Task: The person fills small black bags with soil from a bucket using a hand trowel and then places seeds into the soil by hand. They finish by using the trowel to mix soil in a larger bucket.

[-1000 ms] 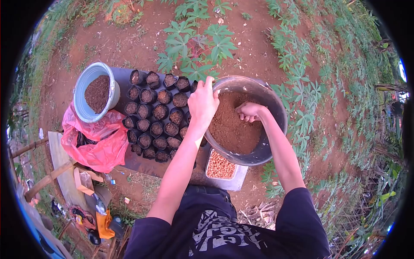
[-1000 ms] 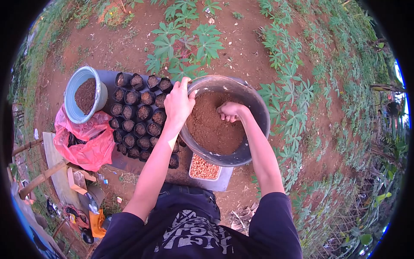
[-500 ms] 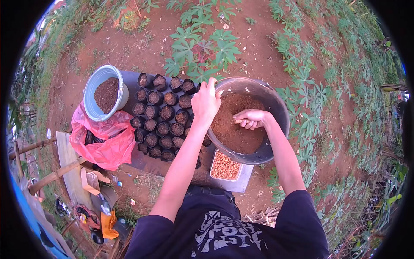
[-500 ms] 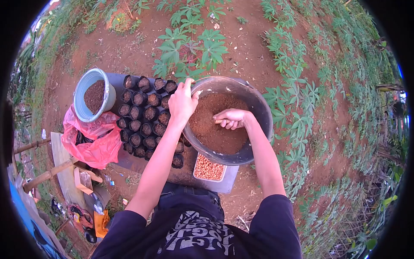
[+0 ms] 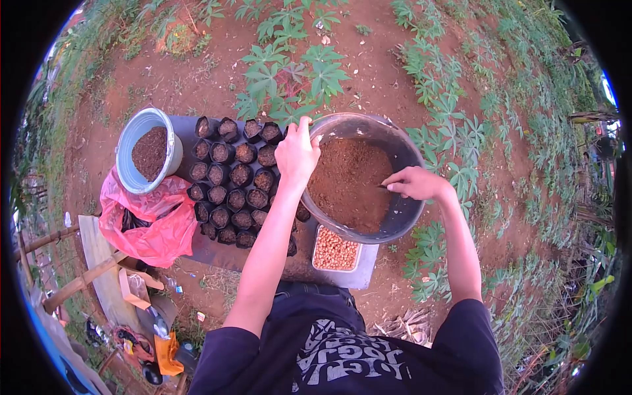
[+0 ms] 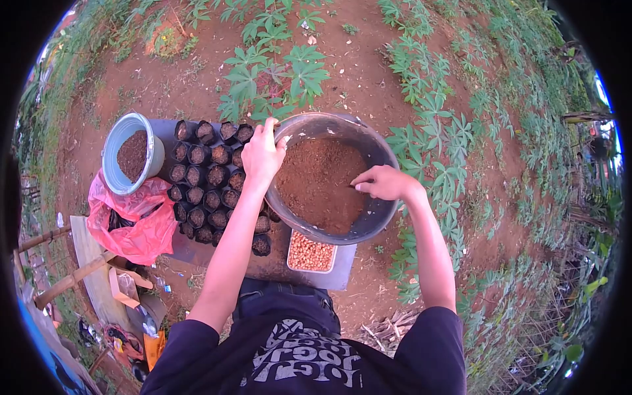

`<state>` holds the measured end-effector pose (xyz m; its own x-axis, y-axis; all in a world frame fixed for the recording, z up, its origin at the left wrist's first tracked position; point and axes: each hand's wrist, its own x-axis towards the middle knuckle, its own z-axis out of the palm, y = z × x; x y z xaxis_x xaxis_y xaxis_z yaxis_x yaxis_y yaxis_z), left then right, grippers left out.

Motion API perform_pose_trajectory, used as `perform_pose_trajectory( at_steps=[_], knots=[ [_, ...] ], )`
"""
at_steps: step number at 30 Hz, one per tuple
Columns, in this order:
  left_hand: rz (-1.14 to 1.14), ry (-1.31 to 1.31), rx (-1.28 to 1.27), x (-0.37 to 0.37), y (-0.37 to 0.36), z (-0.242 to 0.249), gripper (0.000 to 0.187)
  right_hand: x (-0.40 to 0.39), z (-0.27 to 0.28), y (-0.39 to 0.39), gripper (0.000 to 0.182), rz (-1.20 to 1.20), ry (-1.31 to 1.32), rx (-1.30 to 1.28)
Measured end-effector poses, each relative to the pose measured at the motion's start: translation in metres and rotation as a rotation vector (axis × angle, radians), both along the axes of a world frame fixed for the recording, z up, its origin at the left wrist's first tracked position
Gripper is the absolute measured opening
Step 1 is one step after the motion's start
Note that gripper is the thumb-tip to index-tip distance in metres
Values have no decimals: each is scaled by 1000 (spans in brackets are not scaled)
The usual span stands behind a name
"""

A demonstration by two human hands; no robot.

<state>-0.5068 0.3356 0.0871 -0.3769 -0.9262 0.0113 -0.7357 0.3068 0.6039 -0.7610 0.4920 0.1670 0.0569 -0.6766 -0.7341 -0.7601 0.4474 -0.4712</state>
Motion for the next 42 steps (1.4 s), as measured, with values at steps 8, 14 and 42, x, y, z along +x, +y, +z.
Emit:
perform_pose_trajectory(
  at_steps=[8,14,42],
  knots=[
    [-8,-50,24,0,2,8,43,20,-69,-60,29,8,835,-147],
    [-13,-65,56,-1,0,10,42,48,-112,-77,29,289,882,-226],
    [-36,-31,45,0,-2,6,40,62,-120,-80,28,438,991,-96]
  ],
)
